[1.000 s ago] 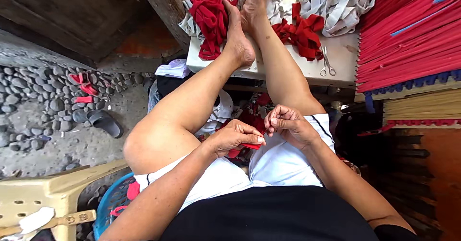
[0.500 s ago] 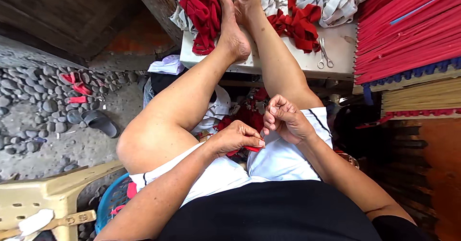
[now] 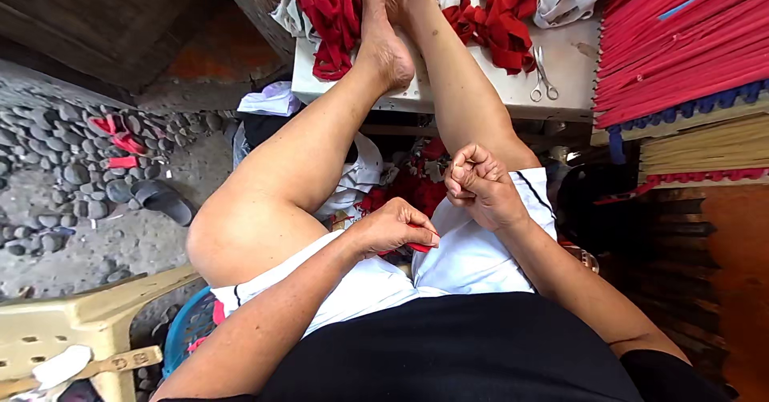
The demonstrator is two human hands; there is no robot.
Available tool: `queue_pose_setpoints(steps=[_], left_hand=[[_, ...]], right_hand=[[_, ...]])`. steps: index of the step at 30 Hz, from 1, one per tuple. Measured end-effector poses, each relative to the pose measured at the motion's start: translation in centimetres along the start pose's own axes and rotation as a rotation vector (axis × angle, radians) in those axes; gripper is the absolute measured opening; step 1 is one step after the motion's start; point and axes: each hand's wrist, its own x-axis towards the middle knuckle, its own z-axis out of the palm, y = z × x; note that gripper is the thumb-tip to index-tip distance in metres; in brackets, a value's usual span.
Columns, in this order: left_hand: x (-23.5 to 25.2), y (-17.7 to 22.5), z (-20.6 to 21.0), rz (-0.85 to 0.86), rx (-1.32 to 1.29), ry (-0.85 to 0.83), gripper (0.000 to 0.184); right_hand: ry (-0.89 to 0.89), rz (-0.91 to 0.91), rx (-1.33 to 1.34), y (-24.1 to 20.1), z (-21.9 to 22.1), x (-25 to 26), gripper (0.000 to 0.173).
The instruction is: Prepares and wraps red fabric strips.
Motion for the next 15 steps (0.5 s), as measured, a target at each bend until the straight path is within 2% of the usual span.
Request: queue_pose_setpoints(steps=[6,12,15], left_hand=[[0.02,-0.36,-0.18,0.012,0.07,-0.025,0.014],[-0.63,0.11,-0.5,0.155,0.084,0.158,0.018],[-0.73,0.14,-0.93,0.149,0.072,0.132,0.017]], right_hand=[[0.018,-0.05,-0.13,-0.17,-0.22,0.1,0.013],[0.13,-0.039,-0.156,-0.8,-0.42,0.58,0.011],[0.136,-0.049,-0.179,-0.58,-0.3,0.64,0.01]])
